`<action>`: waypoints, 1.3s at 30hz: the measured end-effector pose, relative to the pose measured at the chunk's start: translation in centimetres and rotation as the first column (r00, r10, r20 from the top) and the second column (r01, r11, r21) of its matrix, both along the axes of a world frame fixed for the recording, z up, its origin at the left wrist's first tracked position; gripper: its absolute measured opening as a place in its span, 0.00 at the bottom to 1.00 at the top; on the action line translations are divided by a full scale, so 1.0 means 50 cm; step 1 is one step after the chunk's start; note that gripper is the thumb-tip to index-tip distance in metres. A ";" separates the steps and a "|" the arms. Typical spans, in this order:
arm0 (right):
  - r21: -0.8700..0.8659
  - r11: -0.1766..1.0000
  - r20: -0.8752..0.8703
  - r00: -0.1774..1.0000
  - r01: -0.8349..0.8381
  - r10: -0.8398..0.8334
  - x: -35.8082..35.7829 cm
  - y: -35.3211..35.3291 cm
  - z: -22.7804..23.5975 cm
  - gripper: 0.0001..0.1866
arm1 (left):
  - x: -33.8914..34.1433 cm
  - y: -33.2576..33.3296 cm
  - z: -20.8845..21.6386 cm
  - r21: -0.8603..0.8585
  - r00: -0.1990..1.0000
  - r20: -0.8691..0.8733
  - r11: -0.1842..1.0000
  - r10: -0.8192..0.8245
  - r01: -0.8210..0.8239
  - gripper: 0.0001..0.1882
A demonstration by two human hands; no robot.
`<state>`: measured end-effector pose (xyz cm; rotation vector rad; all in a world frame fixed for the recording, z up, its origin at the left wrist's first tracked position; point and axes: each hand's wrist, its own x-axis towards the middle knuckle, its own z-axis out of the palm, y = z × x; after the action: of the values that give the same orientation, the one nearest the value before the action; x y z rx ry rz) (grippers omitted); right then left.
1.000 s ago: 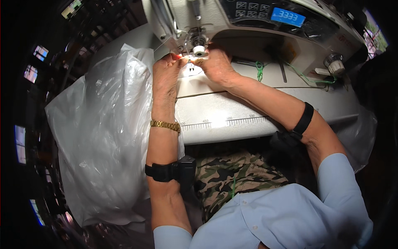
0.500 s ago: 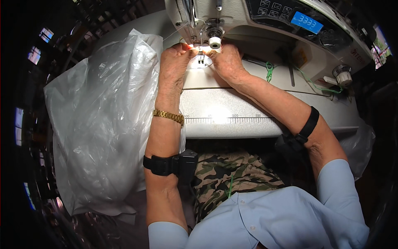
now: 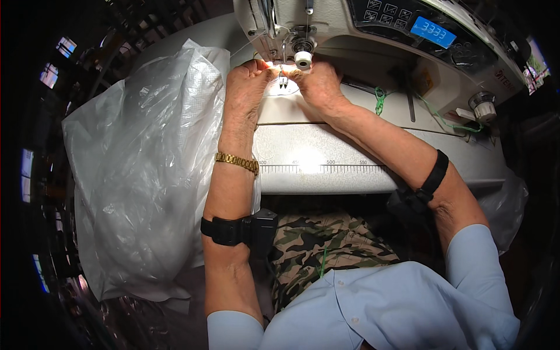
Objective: The person is using an industrial sewing machine to hem and join edges of large white plastic sheets.
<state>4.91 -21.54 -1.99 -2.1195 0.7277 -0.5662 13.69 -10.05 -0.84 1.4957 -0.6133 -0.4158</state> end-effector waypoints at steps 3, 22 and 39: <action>-0.033 0.998 -0.036 0.998 0.046 -0.047 0.006 0.000 0.002 0.17 | 0.003 0.001 -0.003 -0.021 1.000 -0.003 1.000 -0.009 0.009 0.06; 0.028 0.999 0.097 0.995 -0.042 0.039 -0.009 -0.006 0.003 0.18 | -0.008 0.002 0.005 -0.034 1.000 -0.001 0.999 0.007 -0.007 0.05; 0.046 0.998 0.097 0.995 -0.035 0.030 0.002 -0.014 -0.017 0.17 | -0.010 0.014 0.003 -0.048 0.998 0.066 0.999 0.009 -0.006 0.09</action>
<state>4.99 -22.24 -2.84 -2.0417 0.6449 -0.6233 13.19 -9.37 -0.70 1.4705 -0.6658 -0.3446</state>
